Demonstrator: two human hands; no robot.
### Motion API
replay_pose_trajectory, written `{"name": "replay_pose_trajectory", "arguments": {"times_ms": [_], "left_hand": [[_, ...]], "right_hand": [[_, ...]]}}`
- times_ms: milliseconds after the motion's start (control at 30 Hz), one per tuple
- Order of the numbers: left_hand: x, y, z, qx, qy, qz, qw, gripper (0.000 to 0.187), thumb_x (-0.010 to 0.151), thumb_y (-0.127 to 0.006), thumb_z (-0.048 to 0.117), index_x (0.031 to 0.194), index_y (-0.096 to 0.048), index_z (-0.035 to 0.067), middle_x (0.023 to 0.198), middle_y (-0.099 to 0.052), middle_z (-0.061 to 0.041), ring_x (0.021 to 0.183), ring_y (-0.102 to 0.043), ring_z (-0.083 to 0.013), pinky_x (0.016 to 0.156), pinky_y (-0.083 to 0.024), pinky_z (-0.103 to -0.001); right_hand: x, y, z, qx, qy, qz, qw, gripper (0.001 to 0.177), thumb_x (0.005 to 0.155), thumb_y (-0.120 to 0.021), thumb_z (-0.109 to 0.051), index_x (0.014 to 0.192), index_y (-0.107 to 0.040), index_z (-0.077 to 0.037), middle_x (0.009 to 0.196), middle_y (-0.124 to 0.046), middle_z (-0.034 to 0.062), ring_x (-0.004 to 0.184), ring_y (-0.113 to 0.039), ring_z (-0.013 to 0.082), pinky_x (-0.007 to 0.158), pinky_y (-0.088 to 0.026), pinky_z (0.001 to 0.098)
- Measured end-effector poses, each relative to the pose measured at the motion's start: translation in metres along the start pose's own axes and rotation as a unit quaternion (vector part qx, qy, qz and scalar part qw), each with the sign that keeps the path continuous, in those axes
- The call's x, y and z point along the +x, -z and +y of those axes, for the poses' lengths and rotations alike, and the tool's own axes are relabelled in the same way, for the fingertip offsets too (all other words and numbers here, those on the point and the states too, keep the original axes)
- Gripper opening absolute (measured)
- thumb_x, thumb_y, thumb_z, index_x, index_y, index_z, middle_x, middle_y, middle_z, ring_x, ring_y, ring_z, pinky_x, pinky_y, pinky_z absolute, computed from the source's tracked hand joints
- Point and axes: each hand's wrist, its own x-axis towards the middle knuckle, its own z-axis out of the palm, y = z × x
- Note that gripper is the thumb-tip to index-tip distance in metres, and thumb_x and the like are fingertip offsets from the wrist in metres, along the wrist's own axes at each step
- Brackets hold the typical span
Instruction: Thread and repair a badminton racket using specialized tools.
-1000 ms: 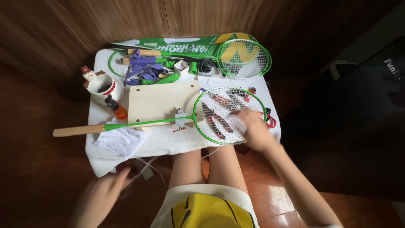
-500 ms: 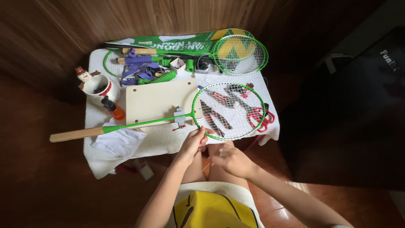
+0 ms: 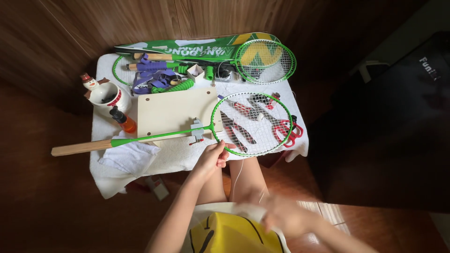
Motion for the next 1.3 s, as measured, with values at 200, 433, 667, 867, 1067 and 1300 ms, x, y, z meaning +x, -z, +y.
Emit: {"name": "replay_pose_trajectory", "arguments": {"times_ms": [200,433,667,867,1067,1300], "left_hand": [[-0.022,-0.018,0.027,0.09,-0.009,0.001,0.996,0.045,0.11,-0.042,0.036,0.114,-0.072,0.002,0.068,-0.042,0.007,0.055,-0.03,-0.0028,0.048,-0.027,-0.02],[-0.02,-0.015,0.026,0.204,0.024,0.045,0.978,0.049,0.107,-0.042,0.045,0.113,-0.078,0.013,0.068,-0.03,0.013,0.056,-0.025,-0.0003,0.048,-0.023,-0.019],[-0.003,-0.005,-0.008,0.211,-0.028,0.117,0.97,0.048,0.108,-0.044,0.041,0.104,-0.078,0.008,0.066,-0.033,0.011,0.054,-0.03,-0.0035,0.048,-0.027,-0.022],[0.021,0.02,-0.046,0.215,-0.117,0.143,0.959,0.054,0.111,-0.042,0.04,0.098,-0.079,0.003,0.067,-0.033,0.008,0.06,-0.032,-0.0052,0.055,-0.03,-0.023],[-0.008,-0.019,-0.003,0.212,-0.035,0.136,0.967,0.056,0.11,-0.035,0.043,0.107,-0.073,0.002,0.075,-0.057,0.002,0.071,-0.052,-0.0108,0.068,-0.047,-0.03],[-0.012,-0.015,0.003,0.092,-0.019,0.034,0.995,0.063,0.105,-0.036,0.052,0.128,-0.066,0.003,0.102,-0.078,-0.015,0.094,-0.075,-0.0183,0.085,-0.06,-0.035]], "right_hand": [[0.041,0.041,0.069,-0.542,0.093,0.133,0.825,0.048,0.089,-0.06,-0.016,0.138,-0.066,-0.015,0.12,-0.064,0.0045,0.111,-0.061,0.0226,0.1,-0.045,0.0457],[0.071,0.024,0.102,-0.487,0.227,0.053,0.842,0.023,0.084,-0.071,-0.017,0.107,-0.074,-0.017,0.094,-0.066,0.0031,0.103,-0.063,0.0248,0.098,-0.051,0.0369],[0.05,-0.047,0.066,-0.095,0.285,0.015,0.954,0.013,0.091,-0.068,-0.008,0.104,-0.068,-0.012,0.108,-0.072,0.0035,0.106,-0.067,0.0254,0.098,-0.052,0.0376],[0.018,-0.032,0.004,-0.02,0.232,-0.048,0.971,0.012,0.11,-0.064,-0.015,0.122,-0.065,-0.012,0.114,-0.071,0.001,0.109,-0.067,0.0218,0.11,-0.048,0.0424],[0.04,0.057,0.02,-0.256,0.205,0.132,0.936,0.041,0.099,-0.057,-0.032,0.134,-0.065,-0.013,0.129,-0.067,0.0071,0.124,-0.059,0.0274,0.113,-0.042,0.0447],[0.07,0.04,0.086,-0.494,0.266,0.028,0.827,0.015,0.083,-0.064,-0.018,0.097,-0.069,-0.021,0.095,-0.072,-0.0047,0.113,-0.066,0.0204,0.111,-0.049,0.0376]]}}
